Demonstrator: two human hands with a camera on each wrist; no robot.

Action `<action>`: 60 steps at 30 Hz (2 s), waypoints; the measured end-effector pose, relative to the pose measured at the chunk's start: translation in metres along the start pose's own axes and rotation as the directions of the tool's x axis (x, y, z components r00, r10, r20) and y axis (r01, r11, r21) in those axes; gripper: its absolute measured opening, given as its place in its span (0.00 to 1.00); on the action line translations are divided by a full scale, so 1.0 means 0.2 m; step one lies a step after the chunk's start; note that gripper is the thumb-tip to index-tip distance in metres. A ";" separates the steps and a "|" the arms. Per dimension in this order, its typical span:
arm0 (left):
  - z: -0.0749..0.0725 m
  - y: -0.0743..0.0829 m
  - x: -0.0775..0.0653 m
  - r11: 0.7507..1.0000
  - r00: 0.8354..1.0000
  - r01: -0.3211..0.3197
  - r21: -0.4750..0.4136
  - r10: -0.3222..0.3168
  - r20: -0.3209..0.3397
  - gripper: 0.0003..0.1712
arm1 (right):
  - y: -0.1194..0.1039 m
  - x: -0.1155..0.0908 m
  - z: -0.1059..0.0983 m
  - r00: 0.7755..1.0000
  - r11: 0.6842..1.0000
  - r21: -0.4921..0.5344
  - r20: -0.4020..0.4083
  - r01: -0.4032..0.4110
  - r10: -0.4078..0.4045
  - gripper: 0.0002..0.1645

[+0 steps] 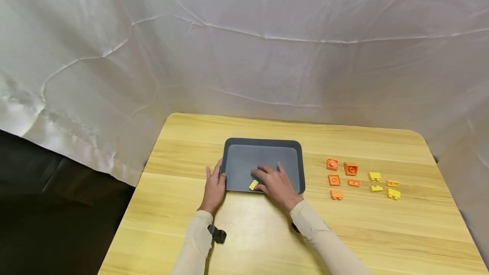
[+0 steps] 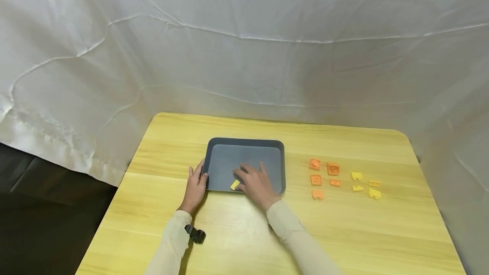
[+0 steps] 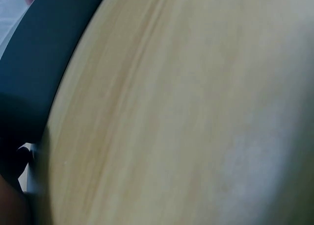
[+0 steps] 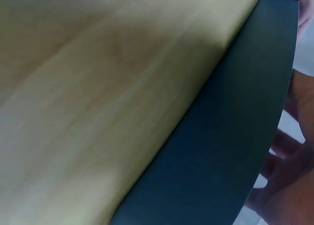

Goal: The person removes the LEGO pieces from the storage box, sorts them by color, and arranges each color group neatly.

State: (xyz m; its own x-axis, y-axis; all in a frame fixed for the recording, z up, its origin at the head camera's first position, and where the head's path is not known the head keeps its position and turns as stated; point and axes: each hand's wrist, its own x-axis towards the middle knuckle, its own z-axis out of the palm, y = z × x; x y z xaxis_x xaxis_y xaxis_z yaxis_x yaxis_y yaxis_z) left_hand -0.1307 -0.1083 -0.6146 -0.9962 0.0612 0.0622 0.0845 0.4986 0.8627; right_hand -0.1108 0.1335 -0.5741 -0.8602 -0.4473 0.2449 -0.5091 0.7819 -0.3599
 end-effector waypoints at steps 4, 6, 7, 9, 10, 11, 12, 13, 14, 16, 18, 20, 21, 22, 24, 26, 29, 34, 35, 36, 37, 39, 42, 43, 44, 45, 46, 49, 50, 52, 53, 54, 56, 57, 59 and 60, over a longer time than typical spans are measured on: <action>0.00 0.00 0.00 1.000 1.000 0.004 -0.002 -0.004 0.001 0.31 | 0.00 0.02 0.00 0.997 0.999 0.046 0.072 0.023 -0.026 0.24; 0.00 0.00 0.00 1.000 1.000 0.010 -0.006 -0.010 0.003 0.31 | 0.00 0.03 0.00 0.995 0.998 0.056 0.097 0.033 -0.038 0.23; 0.00 0.00 0.00 1.000 1.000 0.009 -0.005 -0.009 0.002 0.31 | 0.00 0.04 0.00 0.994 0.998 0.060 0.104 0.037 -0.043 0.22; 0.00 0.00 0.00 1.000 1.000 0.009 -0.003 -0.009 0.003 0.31 | 0.00 0.05 0.00 0.992 0.997 0.057 0.111 0.045 -0.051 0.21; 0.00 0.01 0.00 1.000 1.000 0.007 -0.001 -0.007 0.001 0.31 | 0.00 0.06 0.00 0.992 0.997 0.056 0.112 0.050 -0.056 0.20; 0.00 0.01 0.00 1.000 1.000 0.006 0.000 -0.006 0.000 0.31 | 0.00 0.06 0.00 0.992 0.997 0.060 0.113 0.055 -0.061 0.19; 0.01 0.01 0.00 1.000 1.000 0.006 0.002 -0.006 0.000 0.31 | 0.00 0.07 0.01 0.991 0.996 0.064 0.114 0.061 -0.068 0.18; 0.00 0.01 0.00 1.000 1.000 0.006 0.001 -0.006 0.001 0.31 | 0.00 0.07 0.01 0.990 0.995 0.071 0.117 0.064 -0.072 0.17; 0.00 0.01 0.00 1.000 1.000 0.007 0.000 -0.007 0.002 0.31 | 0.00 0.07 0.01 0.990 0.995 0.076 0.119 0.067 -0.076 0.16; 0.00 0.01 0.00 1.000 1.000 0.009 -0.004 -0.009 0.003 0.31 | 0.00 0.07 0.02 0.990 0.994 0.080 0.118 0.073 -0.082 0.13; 0.00 0.00 -0.01 1.000 1.000 0.010 -0.007 -0.010 0.007 0.31 | 0.00 0.08 0.02 0.991 0.994 0.075 0.106 0.074 -0.081 0.12; 0.00 0.00 0.00 1.000 1.000 0.006 -0.009 -0.006 0.008 0.31 | 0.00 0.08 0.02 0.994 0.996 0.062 0.084 0.071 -0.076 0.12; 0.00 0.00 0.00 1.000 1.000 0.005 -0.009 -0.005 0.008 0.31 | 0.00 0.08 0.02 0.995 0.996 0.046 0.070 0.071 -0.074 0.12; 0.00 0.00 0.00 1.000 1.000 0.002 -0.009 -0.002 0.007 0.31 | 0.00 0.08 0.02 0.996 0.997 0.037 0.055 0.069 -0.071 0.12; 0.00 0.00 0.00 1.000 1.000 -0.006 -0.009 0.006 0.004 0.31 | 0.00 0.08 0.02 0.998 0.998 0.019 0.029 0.057 -0.058 0.12; 0.00 0.00 0.00 1.000 1.000 -0.015 -0.006 0.015 -0.002 0.31 | 0.00 0.08 0.03 0.999 0.999 0.007 0.011 0.044 -0.045 0.12; 0.00 0.00 0.01 1.000 1.000 -0.022 -0.005 0.022 -0.006 0.31 | 0.00 0.07 0.03 1.000 1.000 0.007 -0.007 0.026 -0.026 0.12; 0.00 0.00 0.01 1.000 1.000 -0.017 -0.002 0.017 -0.005 0.31 | 0.01 0.07 0.04 0.999 1.000 -0.004 -0.053 0.007 -0.007 0.10; 0.00 0.00 0.01 1.000 1.000 -0.015 -0.002 0.015 -0.004 0.31 | 0.01 0.07 0.04 0.998 1.000 -0.012 -0.061 0.003 -0.004 0.10; 0.00 0.00 0.01 1.000 1.000 -0.012 0.000 0.012 -0.003 0.31 | 0.01 0.07 0.04 0.998 1.000 -0.021 -0.066 0.000 -0.001 0.09; 0.00 0.00 0.01 1.000 1.000 -0.010 0.000 0.010 -0.003 0.31 | 0.01 0.07 0.04 0.998 1.000 -0.026 -0.065 -0.005 0.004 0.09; 0.00 0.00 0.01 1.000 1.000 -0.005 0.002 0.005 -0.003 0.31 | 0.01 0.06 0.05 0.998 0.999 -0.032 -0.064 -0.013 0.011 0.10; 0.00 0.00 0.01 1.000 1.000 -0.005 0.004 0.005 -0.002 0.31 | 0.01 0.06 0.05 0.998 1.000 -0.025 -0.059 -0.017 0.016 0.10; 0.00 0.00 0.01 1.000 1.000 -0.006 0.005 0.006 -0.002 0.31 | 0.01 0.06 0.05 0.998 1.000 -0.020 -0.056 -0.019 0.018 0.11; 0.00 -0.01 0.01 1.000 1.000 -0.006 0.006 0.006 -0.002 0.31 | 0.01 0.06 0.05 0.998 1.000 -0.020 -0.055 -0.020 0.019 0.11; 0.00 -0.01 0.01 1.000 1.000 -0.005 0.006 0.006 -0.002 0.31 | 0.01 0.06 0.06 0.998 1.000 -0.021 -0.056 -0.021 0.020 0.11; 0.00 -0.01 0.01 1.000 1.000 -0.006 0.006 0.006 -0.002 0.31 | 0.01 0.06 0.06 0.998 1.000 -0.020 -0.061 -0.022 0.021 0.11; 0.00 -0.01 0.01 1.000 1.000 -0.007 0.006 0.007 -0.003 0.31 | 0.01 0.06 0.07 0.996 0.999 -0.021 -0.079 -0.032 0.030 0.10; 0.01 -0.01 0.01 1.000 1.000 -0.007 0.005 0.007 -0.003 0.31 | 0.01 0.06 0.07 0.996 0.999 -0.023 -0.088 -0.033 0.031 0.09; 0.01 -0.01 0.01 1.000 1.000 -0.010 0.004 0.010 -0.004 0.31 | 0.01 0.06 0.08 0.994 0.999 -0.018 -0.105 -0.034 0.032 0.08; 0.01 -0.01 0.01 1.000 1.000 -0.011 0.004 0.011 -0.005 0.31 | 0.02 0.05 0.08 0.994 0.999 -0.019 -0.109 -0.033 0.031 0.08; 0.01 -0.01 0.01 1.000 1.000 -0.011 0.001 0.011 -0.005 0.31 | 0.02 0.05 0.08 0.993 0.999 -0.020 -0.113 -0.031 0.029 0.08; 0.01 -0.01 0.01 1.000 1.000 -0.006 -0.003 0.006 -0.002 0.31 | 0.02 0.05 0.07 0.993 0.999 -0.022 -0.118 -0.028 0.025 0.08; 0.01 0.00 0.01 1.000 1.000 -0.003 -0.004 0.003 -0.001 0.31 | 0.02 0.05 0.07 0.993 0.999 -0.019 -0.118 -0.028 0.025 0.08; 0.01 0.00 0.01 1.000 1.000 0.003 -0.007 -0.003 0.003 0.31 | 0.02 0.04 0.07 0.993 0.999 -0.019 -0.116 -0.028 0.026 0.08; 0.01 0.00 0.00 1.000 1.000 0.008 -0.009 -0.008 0.006 0.31 | 0.02 0.04 0.07 0.993 0.999 -0.016 -0.115 -0.029 0.027 0.08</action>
State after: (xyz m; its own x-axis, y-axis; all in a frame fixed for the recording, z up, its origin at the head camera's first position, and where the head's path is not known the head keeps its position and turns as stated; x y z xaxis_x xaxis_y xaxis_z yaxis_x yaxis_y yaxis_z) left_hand -0.1312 -0.1072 -0.6149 -0.9967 0.0621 0.0526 0.0764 0.4914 0.8676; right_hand -0.1204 0.1276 -0.5856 -0.8643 -0.3733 0.3371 -0.4834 0.8014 -0.3521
